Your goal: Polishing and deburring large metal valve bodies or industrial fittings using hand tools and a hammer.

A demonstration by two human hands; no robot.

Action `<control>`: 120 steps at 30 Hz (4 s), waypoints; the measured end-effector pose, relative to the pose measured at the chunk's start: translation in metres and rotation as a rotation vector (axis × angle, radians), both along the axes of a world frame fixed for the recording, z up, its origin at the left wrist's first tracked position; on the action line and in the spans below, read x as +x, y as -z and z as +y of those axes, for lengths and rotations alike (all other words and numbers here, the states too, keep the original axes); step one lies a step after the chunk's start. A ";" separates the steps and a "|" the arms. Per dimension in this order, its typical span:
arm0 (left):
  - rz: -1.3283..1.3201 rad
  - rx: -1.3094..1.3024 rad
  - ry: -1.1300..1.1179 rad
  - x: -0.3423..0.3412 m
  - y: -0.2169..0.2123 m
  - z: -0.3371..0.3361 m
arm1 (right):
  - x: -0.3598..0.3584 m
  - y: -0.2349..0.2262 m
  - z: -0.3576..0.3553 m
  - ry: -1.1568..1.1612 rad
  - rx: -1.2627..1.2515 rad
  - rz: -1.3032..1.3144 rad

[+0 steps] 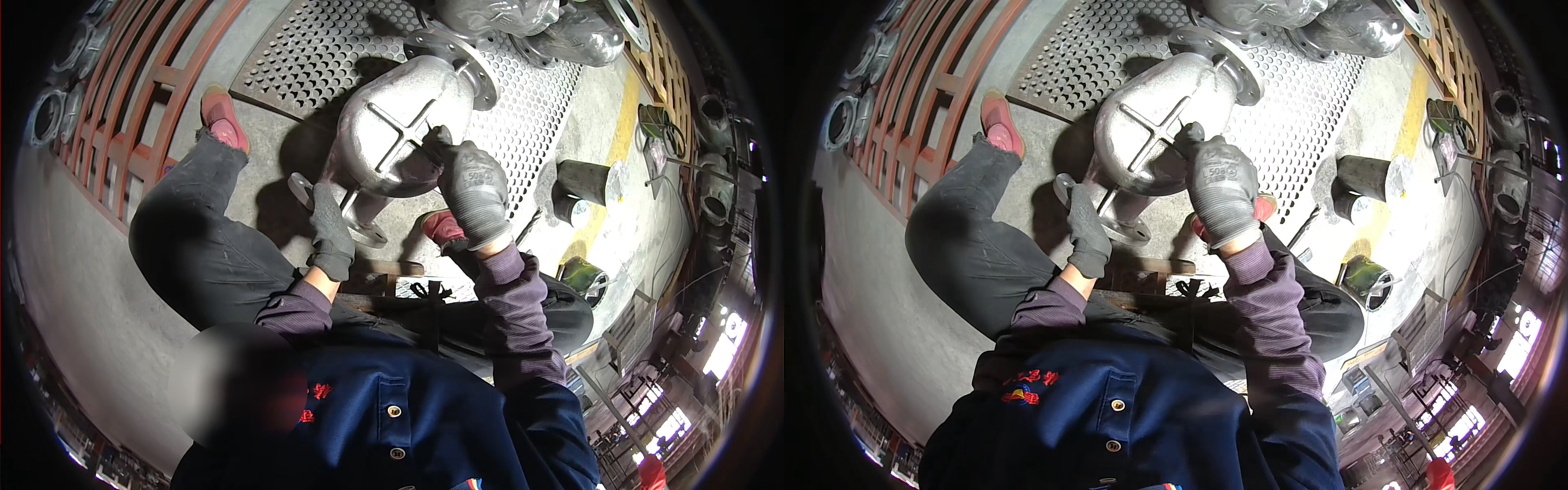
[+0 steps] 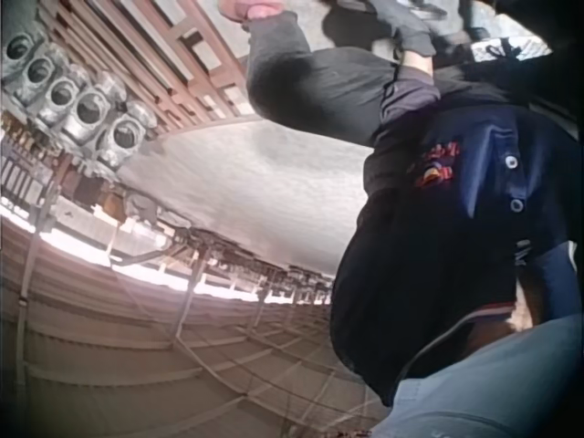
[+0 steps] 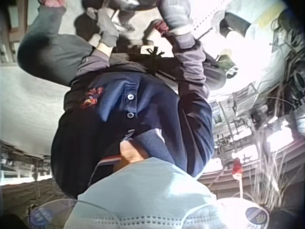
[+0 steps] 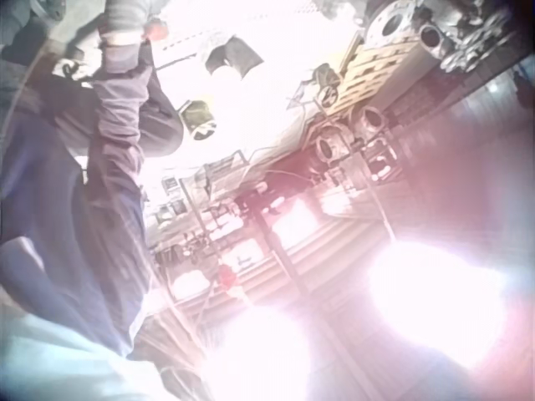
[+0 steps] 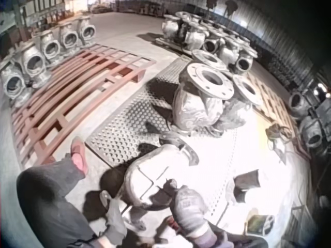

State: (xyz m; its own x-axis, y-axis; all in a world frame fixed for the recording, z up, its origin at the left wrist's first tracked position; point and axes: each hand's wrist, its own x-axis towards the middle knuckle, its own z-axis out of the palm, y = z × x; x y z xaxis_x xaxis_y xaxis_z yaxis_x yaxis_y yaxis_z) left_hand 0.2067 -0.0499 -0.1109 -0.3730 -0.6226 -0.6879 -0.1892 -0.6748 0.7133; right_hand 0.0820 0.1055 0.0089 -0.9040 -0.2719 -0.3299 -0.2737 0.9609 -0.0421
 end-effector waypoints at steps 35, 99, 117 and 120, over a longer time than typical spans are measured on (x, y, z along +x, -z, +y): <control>-0.128 0.038 0.147 -0.008 -0.030 0.003 | -0.021 -0.005 0.031 0.051 -0.300 -0.025; -0.052 -0.011 0.105 -0.002 -0.023 0.001 | -0.019 -0.001 0.017 -0.142 -0.178 -0.081; -0.113 0.060 0.164 -0.009 -0.038 0.003 | -0.027 0.012 0.027 -0.126 -0.330 -0.029; -0.206 0.191 0.083 -0.019 -0.052 0.002 | -0.011 -0.003 0.011 -0.018 -0.157 -0.012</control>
State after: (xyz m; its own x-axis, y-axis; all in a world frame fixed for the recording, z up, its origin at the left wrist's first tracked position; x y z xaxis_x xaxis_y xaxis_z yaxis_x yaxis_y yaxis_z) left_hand 0.1880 -0.0481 -0.0586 -0.2572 -0.4473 -0.8566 -0.3771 -0.7696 0.5152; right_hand 0.0714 0.1168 0.0115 -0.8949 -0.3372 -0.2925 -0.2895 0.9372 -0.1946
